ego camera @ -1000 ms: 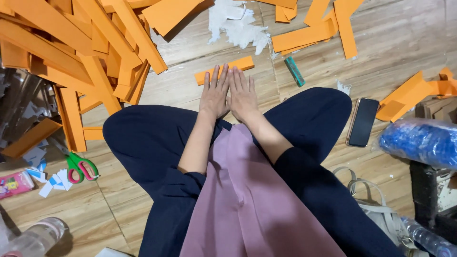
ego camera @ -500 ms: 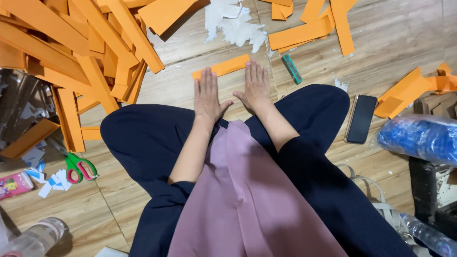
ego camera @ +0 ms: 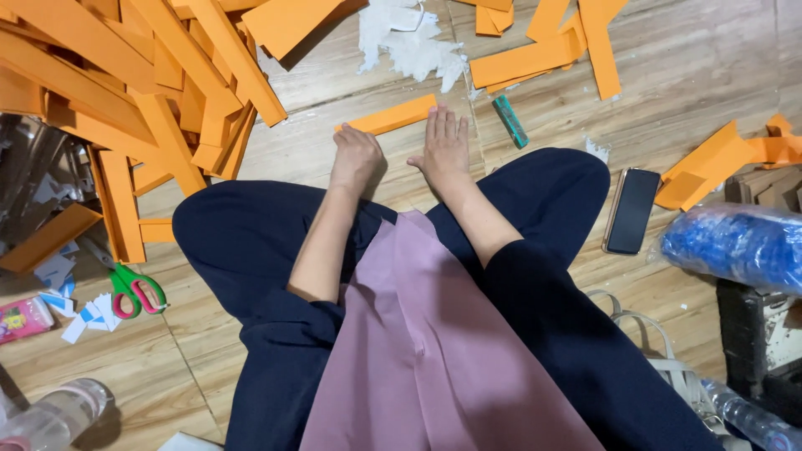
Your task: The person is picking up orange paper strips from a pile, folding them, and organizing them into a new stack on the floor.
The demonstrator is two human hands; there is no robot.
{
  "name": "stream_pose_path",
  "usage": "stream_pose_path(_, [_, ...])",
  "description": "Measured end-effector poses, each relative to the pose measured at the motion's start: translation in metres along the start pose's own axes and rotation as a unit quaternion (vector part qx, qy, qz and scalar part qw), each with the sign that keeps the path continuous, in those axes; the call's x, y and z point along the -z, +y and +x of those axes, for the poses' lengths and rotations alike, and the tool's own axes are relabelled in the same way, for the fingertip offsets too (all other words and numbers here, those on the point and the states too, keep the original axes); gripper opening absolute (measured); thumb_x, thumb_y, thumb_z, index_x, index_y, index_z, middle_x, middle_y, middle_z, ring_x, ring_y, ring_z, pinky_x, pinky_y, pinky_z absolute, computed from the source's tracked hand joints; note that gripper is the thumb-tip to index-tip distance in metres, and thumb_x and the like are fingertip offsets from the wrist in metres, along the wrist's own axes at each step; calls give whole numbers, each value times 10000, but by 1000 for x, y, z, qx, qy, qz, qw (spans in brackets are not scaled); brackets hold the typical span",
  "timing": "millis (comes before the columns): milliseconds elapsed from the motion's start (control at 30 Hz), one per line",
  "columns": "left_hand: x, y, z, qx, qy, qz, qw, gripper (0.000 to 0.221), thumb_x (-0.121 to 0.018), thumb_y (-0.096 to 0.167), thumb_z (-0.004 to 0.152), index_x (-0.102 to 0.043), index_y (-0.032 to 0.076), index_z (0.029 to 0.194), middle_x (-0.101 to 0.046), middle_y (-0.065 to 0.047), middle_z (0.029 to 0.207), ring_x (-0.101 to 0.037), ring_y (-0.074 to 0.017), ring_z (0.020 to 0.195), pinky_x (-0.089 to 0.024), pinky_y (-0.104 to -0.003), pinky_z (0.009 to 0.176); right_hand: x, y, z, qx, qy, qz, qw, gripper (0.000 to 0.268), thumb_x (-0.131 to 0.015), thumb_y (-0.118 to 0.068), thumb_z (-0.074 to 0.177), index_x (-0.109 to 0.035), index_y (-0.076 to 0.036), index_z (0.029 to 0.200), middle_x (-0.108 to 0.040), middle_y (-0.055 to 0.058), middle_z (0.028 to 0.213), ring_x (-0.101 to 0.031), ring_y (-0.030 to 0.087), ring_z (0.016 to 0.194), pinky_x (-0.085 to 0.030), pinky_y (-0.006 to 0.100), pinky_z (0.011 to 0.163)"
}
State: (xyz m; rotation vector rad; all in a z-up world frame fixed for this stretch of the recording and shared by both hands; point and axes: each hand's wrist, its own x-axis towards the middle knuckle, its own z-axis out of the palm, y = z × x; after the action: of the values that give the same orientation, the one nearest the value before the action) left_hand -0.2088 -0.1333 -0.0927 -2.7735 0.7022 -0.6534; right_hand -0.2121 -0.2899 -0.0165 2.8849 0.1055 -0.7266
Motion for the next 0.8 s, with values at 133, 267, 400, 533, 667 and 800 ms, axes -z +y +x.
stream_pose_path(133, [-30, -24, 2, -56, 67, -32, 996, 170, -441, 25, 669, -581, -62, 711, -496, -257, 598, -512, -379, 491, -439, -550, 575, -20, -1, 15, 23, 158, -28, 987, 816, -593, -539, 748, -384, 78, 1239, -437, 262, 1203, -426, 357, 1103, -215, 491, 1008])
stream_pose_path(267, [-4, -82, 17, -51, 73, -130, 987, 69, -608, 150, 713, -576, 100, 749, -533, -76, 669, -575, -251, 641, -452, -470, 782, -65, 6, 55, 105, 375, -34, 921, 156, -623, -221, 756, -588, -73, 795, -536, 62, 650, -551, 241, 586, -368, 379, 612])
stream_pose_path(400, [96, -116, 56, 47, 80, -200, 975, 495, -754, 67, 749, -508, 46, 1178, -500, -163, 1227, -413, -327, 1182, -294, -526, 1003, -2, -25, 15, 127, 250, 163, 946, 122, -589, -105, 838, -589, -121, 717, -565, 21, 575, -526, 182, 509, -412, 328, 485])
stream_pose_path(533, [93, -94, 57, 73, -128, -256, 955, 578, -608, 197, 861, -328, 131, 1362, -242, -138, 1423, -164, -358, 1305, -94, -585, 1037, -9, -38, 13, 11, 8, 412, 911, 159, -559, -159, 823, -573, -121, 670, -627, 49, 626, -592, 208, 630, -409, 346, 561])
stream_pose_path(667, [76, -61, 48, 95, -278, -273, 916, 564, -539, 424, 862, -381, 221, 1364, -228, -62, 1473, -99, -313, 1358, -15, -605, 1052, -33, -35, 27, -25, -67, 463, 883, 126, -592, -246, 783, -652, -180, 694, -582, -63, 486, -644, 149, 564, -489, 305, 644])
stream_pose_path(800, [71, -56, 48, 110, -338, -297, 886, 656, -506, 475, 849, -233, 287, 1415, -125, -11, 1499, -93, -318, 1364, -40, -659, 1029, -10, -33, 21, -23, -67, 408, 910, 153, -601, -270, 768, -661, -183, 659, -602, -25, 504, -660, 235, 668, -501, 357, 644])
